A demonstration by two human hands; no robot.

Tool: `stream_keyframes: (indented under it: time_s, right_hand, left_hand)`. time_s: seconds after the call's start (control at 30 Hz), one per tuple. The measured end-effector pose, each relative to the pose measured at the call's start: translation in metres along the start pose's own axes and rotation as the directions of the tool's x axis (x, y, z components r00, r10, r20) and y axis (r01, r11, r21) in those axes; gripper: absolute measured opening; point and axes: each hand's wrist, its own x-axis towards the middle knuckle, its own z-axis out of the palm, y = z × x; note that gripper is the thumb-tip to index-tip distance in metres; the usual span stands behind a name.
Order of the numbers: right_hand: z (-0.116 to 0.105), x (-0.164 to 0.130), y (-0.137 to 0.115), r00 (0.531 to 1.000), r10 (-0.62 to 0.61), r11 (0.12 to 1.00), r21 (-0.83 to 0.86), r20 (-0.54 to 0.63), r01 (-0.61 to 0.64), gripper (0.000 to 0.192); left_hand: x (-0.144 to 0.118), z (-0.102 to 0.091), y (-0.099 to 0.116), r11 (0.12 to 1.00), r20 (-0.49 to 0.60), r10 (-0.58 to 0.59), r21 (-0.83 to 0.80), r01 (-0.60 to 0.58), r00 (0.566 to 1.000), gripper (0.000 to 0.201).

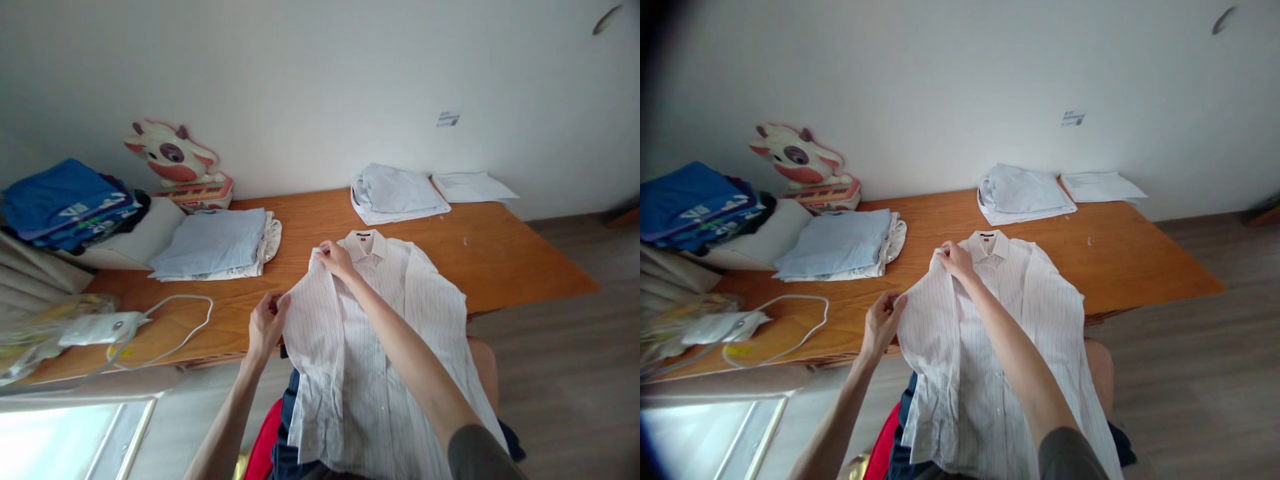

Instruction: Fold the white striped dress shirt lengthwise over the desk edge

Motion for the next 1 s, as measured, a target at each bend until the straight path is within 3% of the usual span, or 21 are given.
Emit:
stream_keyframes:
  time_s: [0.1,0.17,0.23,0.3,0.37,0.47,0.53,0.63,0.7,0.8,0.9,1.0]
  right_hand:
    - [-0.017,-0.036,-0.017,0.995,-0.064,0.996,0.064,-0.079,0.069,0.041]
    - [-0.024,-0.087,-0.025,0.973,-0.107,0.972,0.183,-0.207,0.146,0.032]
    - [-0.021,-0.157,-0.024,0.950,-0.001,0.940,0.325,-0.312,0.108,0.022]
    - [-0.004,-0.236,-0.012,0.929,0.176,0.908,0.417,-0.326,-0.026,0.022]
    - [0.022,-0.306,0.006,0.913,0.319,0.883,0.430,-0.256,-0.188,0.025]
    - [0.065,-0.376,0.030,0.882,0.457,0.849,0.354,-0.116,-0.393,0.059]
    - [0.084,-0.395,0.036,0.879,0.476,0.829,0.318,0.027,-0.459,0.064]
    - [0.087,-0.397,0.033,0.889,0.401,0.832,0.319,0.221,-0.454,0.035]
    - [0.070,-0.393,0.031,0.890,0.386,0.824,0.342,0.243,-0.451,0.035]
    - [0.016,-0.390,0.034,0.869,0.478,0.797,0.352,0.131,-0.491,0.058]
    - [-0.066,-0.387,0.036,0.876,0.483,0.837,0.299,-0.010,-0.458,0.063]
    - [-0.153,-0.378,0.022,0.923,0.386,0.906,0.187,0.007,-0.380,0.062]
  left_hand:
    - [0.000,-0.003,-0.009,0.984,0.000,-0.016,-0.176,0.016,1.000,0.042]
    - [0.000,-0.007,-0.013,0.955,0.057,-0.042,-0.291,0.057,0.997,0.045]
    - [0.000,-0.009,-0.015,0.927,0.134,-0.036,-0.366,0.083,0.990,0.048]
    - [-0.001,-0.010,-0.015,0.916,0.172,0.001,-0.395,0.068,0.985,0.047]
    - [-0.002,-0.009,-0.014,0.924,0.162,0.038,-0.382,0.027,0.986,0.045]
    - [-0.003,-0.005,-0.014,0.950,0.120,0.085,-0.308,-0.044,0.989,0.041]
    - [-0.003,-0.004,-0.016,0.966,0.108,0.106,-0.248,-0.077,0.988,0.040]
    - [-0.005,-0.002,-0.018,0.979,0.112,0.110,-0.182,-0.088,0.988,0.041]
    - [-0.008,-0.002,-0.018,0.985,0.089,0.103,-0.144,-0.090,0.991,0.041]
    - [-0.012,-0.002,-0.015,0.992,0.041,0.104,-0.077,-0.100,0.994,0.042]
    - [-0.017,0.000,-0.010,0.994,0.009,0.110,0.018,-0.110,0.994,0.040]
    - [-0.023,0.003,-0.005,0.985,-0.008,0.120,0.124,-0.118,0.993,0.037]
